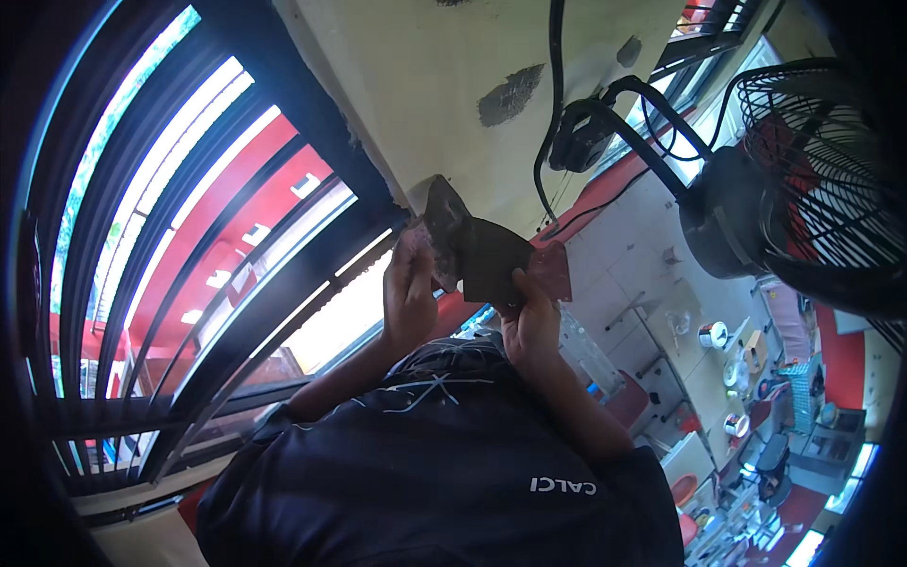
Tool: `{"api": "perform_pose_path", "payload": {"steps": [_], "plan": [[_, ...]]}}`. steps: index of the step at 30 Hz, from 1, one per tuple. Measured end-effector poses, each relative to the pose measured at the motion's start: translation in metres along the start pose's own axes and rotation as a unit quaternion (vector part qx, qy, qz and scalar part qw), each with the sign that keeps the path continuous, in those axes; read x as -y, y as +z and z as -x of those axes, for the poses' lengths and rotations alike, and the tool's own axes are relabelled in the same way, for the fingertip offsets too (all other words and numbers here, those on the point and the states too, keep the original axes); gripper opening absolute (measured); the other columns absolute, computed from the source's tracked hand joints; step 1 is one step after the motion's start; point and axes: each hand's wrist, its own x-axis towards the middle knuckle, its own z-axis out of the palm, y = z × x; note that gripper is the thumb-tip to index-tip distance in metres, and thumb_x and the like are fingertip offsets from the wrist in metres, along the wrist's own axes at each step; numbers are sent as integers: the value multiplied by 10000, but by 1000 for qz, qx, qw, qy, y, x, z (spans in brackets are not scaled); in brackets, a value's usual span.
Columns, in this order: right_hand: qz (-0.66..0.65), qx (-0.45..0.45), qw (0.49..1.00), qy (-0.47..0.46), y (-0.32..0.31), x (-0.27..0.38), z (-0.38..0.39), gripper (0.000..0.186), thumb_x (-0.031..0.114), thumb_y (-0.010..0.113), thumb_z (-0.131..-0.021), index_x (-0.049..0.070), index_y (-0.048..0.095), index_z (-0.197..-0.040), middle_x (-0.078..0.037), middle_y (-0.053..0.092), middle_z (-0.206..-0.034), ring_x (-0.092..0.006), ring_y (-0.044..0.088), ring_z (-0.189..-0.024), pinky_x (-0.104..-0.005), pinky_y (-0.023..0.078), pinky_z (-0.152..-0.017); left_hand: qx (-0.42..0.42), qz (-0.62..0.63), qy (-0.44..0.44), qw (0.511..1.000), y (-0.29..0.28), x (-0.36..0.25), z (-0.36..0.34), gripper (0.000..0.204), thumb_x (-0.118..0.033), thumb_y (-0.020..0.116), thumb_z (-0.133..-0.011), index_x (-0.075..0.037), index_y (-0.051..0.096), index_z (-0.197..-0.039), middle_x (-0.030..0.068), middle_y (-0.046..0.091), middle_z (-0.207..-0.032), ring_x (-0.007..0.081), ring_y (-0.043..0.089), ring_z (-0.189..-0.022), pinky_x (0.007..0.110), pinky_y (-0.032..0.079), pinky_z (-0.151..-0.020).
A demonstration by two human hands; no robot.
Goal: The person applies patching compound to small holes on an indoor wall using a putty knife.
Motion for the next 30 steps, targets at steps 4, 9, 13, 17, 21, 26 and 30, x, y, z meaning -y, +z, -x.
{"api": "perform_pose_path", "payload": {"steps": [4, 9, 13, 17, 21, 26, 30], "plan": [[11, -17, 999, -26, 2, -6, 6, 295, 47, 468, -880, 17, 478, -1174, -125, 577, -1109, -241, 607, -982, -365, 523, -815, -9, 150, -55, 987, 3, 0, 8, 298, -58, 353, -947, 12, 394, -1233, 86, 578, -947, 100, 564, -760, 220, 462, -641], [112, -15, 988, -104, 14, -12, 14, 351, 65, 459, -898, 130, 439, -1243, -88, 539, -1161, -220, 580, -1031, -409, 530, -787, -36, 143, -30, 989, 10, -6, 18, 376, -48, 343, -947, 11, 315, -1317, 87, 567, -971, 91, 553, -799, 208, 459, -651], [86, -7, 993, -84, 21, -10, 17, 321, 76, 482, -899, 95, 456, -1218, -80, 556, -1139, -207, 580, -1016, -371, 518, -799, 11, -51, 135, 989, 6, 13, 19, 394, -68, 380, -945, 43, 335, -1321, 215, 502, -1214, 238, 572, -1006, 312, 484, -801], [-30, 20, 999, -8, 22, -9, 19, 272, 114, 533, -897, 36, 506, -1157, -91, 595, -1060, -191, 603, -945, -319, 505, -801, 44, -105, 303, 946, 1, 35, 14, 455, 47, 390, -898, 93, 294, -1341, 279, 475, -1261, 309, 542, -1113, 330, 467, -851], [-49, 35, 997, 42, 28, -7, 22, 257, 148, 521, -909, 37, 512, -1141, -62, 595, -1053, -156, 590, -946, -288, 491, -812, 49, -160, 329, 929, 0, 43, 15, 484, 88, 443, -850, 100, 331, -1321, 312, 503, -1203, 342, 600, -1016, 337, 498, -784], [-75, 56, 994, 51, 31, -12, 19, 262, 148, 523, -905, 30, 512, -1138, -60, 600, -1063, -159, 578, -984, -289, 465, -859, 9, -215, 328, 920, 1, 48, 16, 518, 142, 465, -775, 110, 375, -1285, 329, 531, -1144, 376, 630, -932, 353, 526, -706], [-58, 79, 994, 38, 35, -10, 18, 307, 181, 491, -921, 13, 495, -1178, -77, 585, -1120, -179, 569, -1020, -310, 445, -904, 6, -209, 340, 917, -8, 51, 12, 507, 141, 464, -769, 95, 400, -1270, 334, 526, -1143, 406, 600, -989, 383, 523, -773]]}}
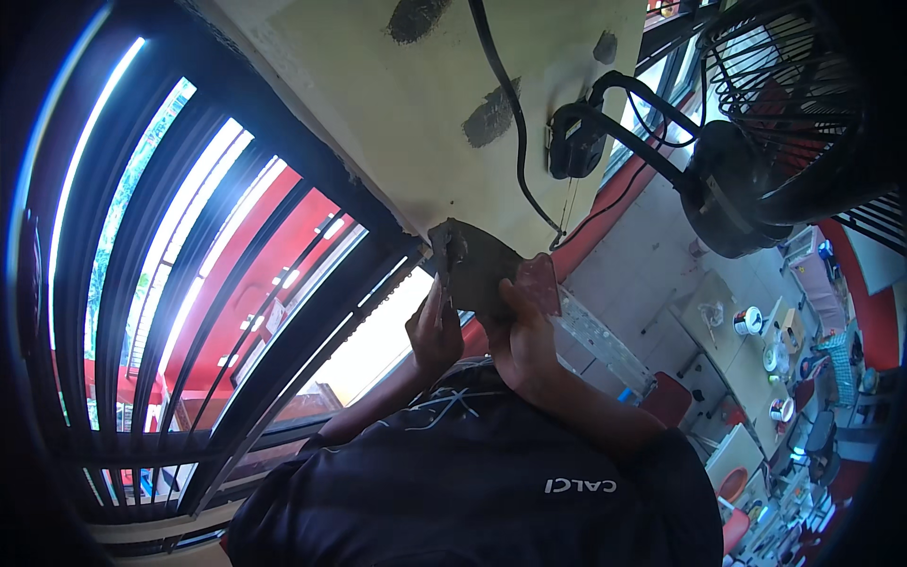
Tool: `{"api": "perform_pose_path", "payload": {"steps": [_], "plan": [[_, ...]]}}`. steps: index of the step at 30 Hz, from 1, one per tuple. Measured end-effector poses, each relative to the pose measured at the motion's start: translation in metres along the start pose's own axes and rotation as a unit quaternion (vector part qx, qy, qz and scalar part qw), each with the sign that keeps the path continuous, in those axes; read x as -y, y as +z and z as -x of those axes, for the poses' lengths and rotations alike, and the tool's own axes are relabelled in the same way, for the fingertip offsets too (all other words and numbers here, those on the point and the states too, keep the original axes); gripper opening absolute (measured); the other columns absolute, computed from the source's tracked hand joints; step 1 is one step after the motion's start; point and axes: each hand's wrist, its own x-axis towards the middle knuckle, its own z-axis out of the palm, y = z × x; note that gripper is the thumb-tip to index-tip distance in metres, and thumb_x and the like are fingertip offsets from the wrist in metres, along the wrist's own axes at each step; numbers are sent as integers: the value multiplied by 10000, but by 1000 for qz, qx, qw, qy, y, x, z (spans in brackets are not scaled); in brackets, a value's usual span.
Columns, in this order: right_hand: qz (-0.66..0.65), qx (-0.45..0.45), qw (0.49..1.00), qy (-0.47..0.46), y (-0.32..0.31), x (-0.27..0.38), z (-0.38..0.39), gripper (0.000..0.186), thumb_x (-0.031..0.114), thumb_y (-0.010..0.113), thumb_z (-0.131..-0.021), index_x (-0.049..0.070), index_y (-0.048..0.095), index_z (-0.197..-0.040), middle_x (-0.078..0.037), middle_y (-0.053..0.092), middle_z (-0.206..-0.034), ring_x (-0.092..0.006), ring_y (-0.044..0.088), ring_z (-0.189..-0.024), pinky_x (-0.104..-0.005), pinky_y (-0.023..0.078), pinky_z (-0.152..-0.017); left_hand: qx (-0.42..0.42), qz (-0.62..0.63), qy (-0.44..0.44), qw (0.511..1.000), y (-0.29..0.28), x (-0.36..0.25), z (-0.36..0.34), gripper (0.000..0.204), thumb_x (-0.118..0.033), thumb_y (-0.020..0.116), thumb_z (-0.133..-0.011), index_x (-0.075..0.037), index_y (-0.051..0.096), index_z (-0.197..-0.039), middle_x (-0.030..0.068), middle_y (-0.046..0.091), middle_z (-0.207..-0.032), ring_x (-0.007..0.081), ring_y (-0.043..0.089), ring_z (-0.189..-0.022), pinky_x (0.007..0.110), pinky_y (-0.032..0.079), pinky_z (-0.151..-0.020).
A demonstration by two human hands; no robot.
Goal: The person applies patching compound to small holes on an indoor wall using a putty knife.
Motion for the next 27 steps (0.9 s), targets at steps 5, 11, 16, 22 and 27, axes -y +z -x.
{"api": "perform_pose_path", "payload": {"steps": [5, 11, 16, 22, 27], "plan": [[-18, 23, 1000, -8, 10, 0, 4, 311, 169, 478, -925, 8, 491, -1192, -87, 582, -1131, -185, 560, -1041, -310, 435, -914, 18, 17, -34, 999, -3, 0, 9, 464, 124, 459, -779, 79, 440, -1240, 332, 521, -1150, 415, 577, -1023, 402, 514, -806], [-17, 32, 999, -35, 11, 2, 2, 319, 149, 494, -916, 21, 472, -1208, -94, 582, -1108, -194, 562, -1039, -316, 464, -859, 123, -19, -38, 991, -3, -11, 11, 360, 20, 442, -857, 42, 483, -1214, 235, 600, -1072, 337, 639, -914, 380, 524, -721], [-1, 68, 993, -93, 24, 46, 11, 374, 107, 505, -906, 56, 415, -1266, -109, 569, -1126, -218, 592, -997, -364, 504, -816, -24, 293, -295, 909, -6, 13, 2, 182, -65, 384, -876, -7, 525, -976, 122, 573, -796, 216, 589, -641, 317, 506, -580], [162, 72, 960, -215, 30, 68, 20, 345, 102, 504, -906, 42, 439, -1240, -111, 565, -1137, -224, 592, -1008, -364, 507, -821, -35, 547, -494, 674, -55, -1, -40, 189, -155, 414, -856, -27, 511, -957, 57, 519, -692, 149, 542, -585, 298, 462, -482], [664, -39, 622, -414, -15, 82, 14, 300, 111, 497, -897, -2, 510, -1175, -222, 601, -1008, -337, 616, -903, -396, 486, -793, -3, 535, -621, 573, -59, -21, -66, 181, -163, 466, -872, -32, 572, -935, 21, 573, -713, 109, 548, -568, 263, 470, -554]]}}
